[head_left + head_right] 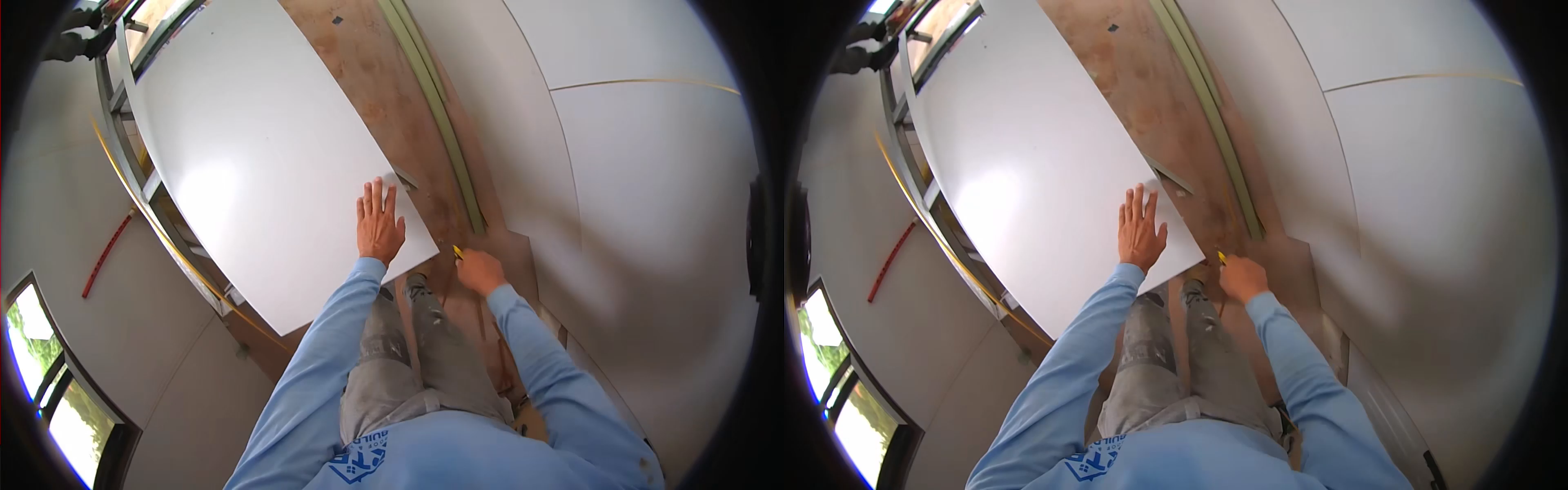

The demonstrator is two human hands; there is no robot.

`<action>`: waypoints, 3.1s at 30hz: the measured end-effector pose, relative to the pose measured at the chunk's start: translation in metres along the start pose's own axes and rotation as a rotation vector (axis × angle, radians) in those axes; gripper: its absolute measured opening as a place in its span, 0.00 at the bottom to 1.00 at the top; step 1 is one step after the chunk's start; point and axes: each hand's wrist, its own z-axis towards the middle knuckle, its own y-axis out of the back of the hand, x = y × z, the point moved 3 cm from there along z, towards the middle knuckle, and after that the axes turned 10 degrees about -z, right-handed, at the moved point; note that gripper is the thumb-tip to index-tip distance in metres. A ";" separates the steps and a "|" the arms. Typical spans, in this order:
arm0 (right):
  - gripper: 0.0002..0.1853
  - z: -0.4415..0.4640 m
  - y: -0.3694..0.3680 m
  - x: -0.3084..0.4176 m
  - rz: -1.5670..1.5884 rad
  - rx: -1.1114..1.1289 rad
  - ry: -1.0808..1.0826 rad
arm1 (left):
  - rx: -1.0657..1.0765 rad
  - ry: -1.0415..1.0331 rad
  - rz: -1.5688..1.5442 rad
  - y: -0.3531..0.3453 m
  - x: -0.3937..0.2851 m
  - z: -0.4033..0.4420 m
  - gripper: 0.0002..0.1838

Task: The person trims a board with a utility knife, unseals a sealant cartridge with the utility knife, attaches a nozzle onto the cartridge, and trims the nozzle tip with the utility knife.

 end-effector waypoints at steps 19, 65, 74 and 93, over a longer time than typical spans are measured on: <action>0.23 -0.092 -0.037 -0.044 0.527 -0.380 -0.002 | 0.463 -0.091 -0.462 -0.020 -0.059 -0.108 0.18; 0.15 -0.311 -0.387 0.197 -0.829 0.121 0.947 | -1.594 0.379 0.119 0.221 -0.002 -1.027 0.11; 0.10 -0.415 -0.578 0.299 -0.981 0.301 1.125 | -2.007 1.294 -0.551 -0.321 0.040 -1.115 0.18; 0.27 -0.728 -1.143 0.167 -1.736 0.136 1.799 | -2.738 1.623 -2.161 -0.798 -0.344 -1.136 0.15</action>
